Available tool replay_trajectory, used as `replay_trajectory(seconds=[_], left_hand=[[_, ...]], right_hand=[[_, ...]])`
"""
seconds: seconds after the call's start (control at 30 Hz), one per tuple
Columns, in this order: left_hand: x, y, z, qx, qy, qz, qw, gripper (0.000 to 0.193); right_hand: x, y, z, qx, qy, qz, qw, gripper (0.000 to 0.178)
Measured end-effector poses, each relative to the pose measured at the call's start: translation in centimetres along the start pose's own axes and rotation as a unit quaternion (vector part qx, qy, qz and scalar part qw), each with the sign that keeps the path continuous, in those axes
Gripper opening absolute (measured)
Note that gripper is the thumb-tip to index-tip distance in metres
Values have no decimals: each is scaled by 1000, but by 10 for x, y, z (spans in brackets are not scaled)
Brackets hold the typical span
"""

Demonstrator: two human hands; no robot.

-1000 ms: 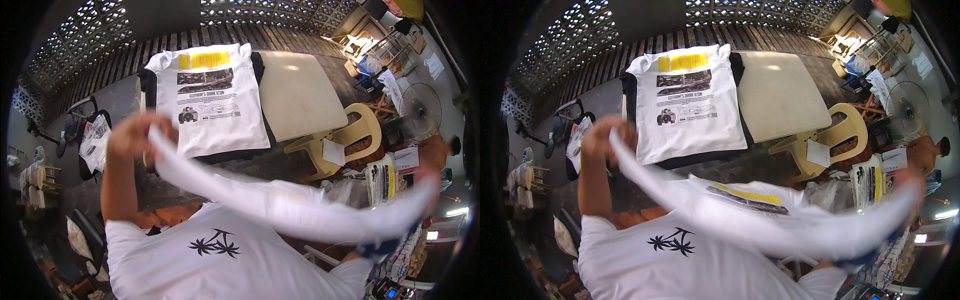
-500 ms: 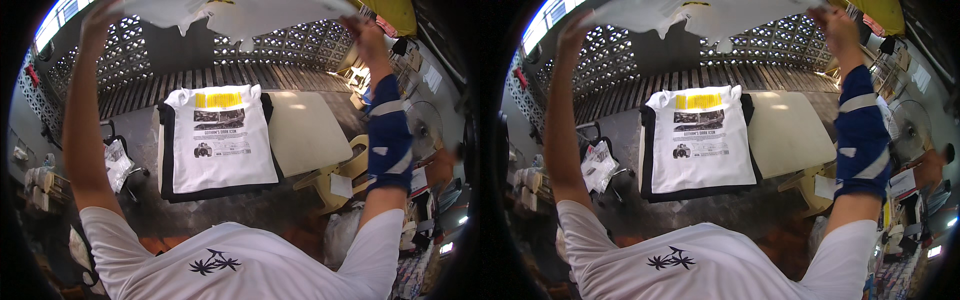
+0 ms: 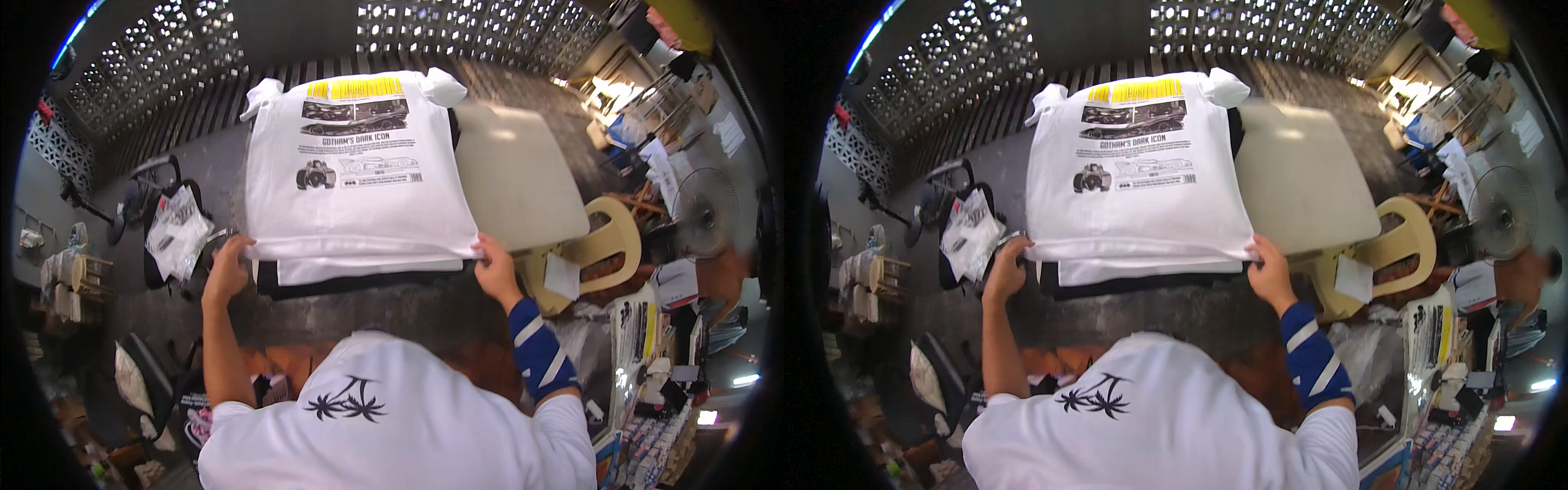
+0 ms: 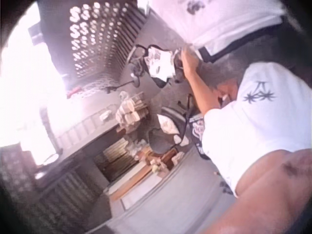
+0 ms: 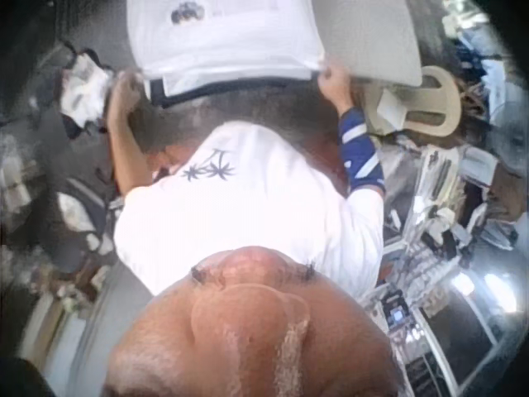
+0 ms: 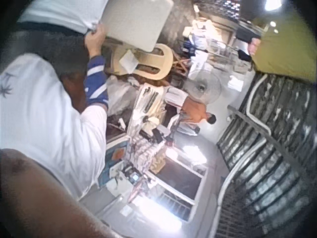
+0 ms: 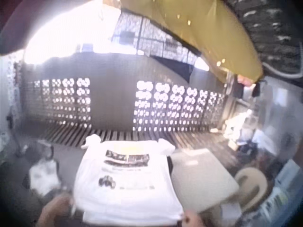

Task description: The person places white t-shirts onto a heat press machine, aligns them, and operates the press to apply a Batman logo. They then remove the shirts, inspect the printed logos, and repeat the process with additional shirts.

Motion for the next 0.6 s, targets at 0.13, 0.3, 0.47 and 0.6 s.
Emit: replay_trajectory(seconds=[0.13, 0.3, 0.47, 0.6], left_hand=[[-52, -16, -9, -14, 148, 62, 987, 49], [16, -163, 41, -116, 7, 85, 990, 35], [62, -276, 116, 87, -106, -78, 988, 60], [50, -318, 119, 154, -102, -124, 975, 68]], right_hand=[[-212, -8, 85, -55, -287, -35, 956, 31], [-464, 24, 137, -341, -365, -368, 784, 27], [-467, 12, 91, -226, -463, -121, 849, 23], [-439, -4, 76, -124, -487, 48, 863, 20]])
Point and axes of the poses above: each hand's wrist, its own x-axis towards the middle knuckle, its own y-axis out of the back of the hand, z = x × y, the point moved 1 cm from there along x, towards the middle knuckle, and after that the axes turned 10 degrees about z, right-handed, at the moved point
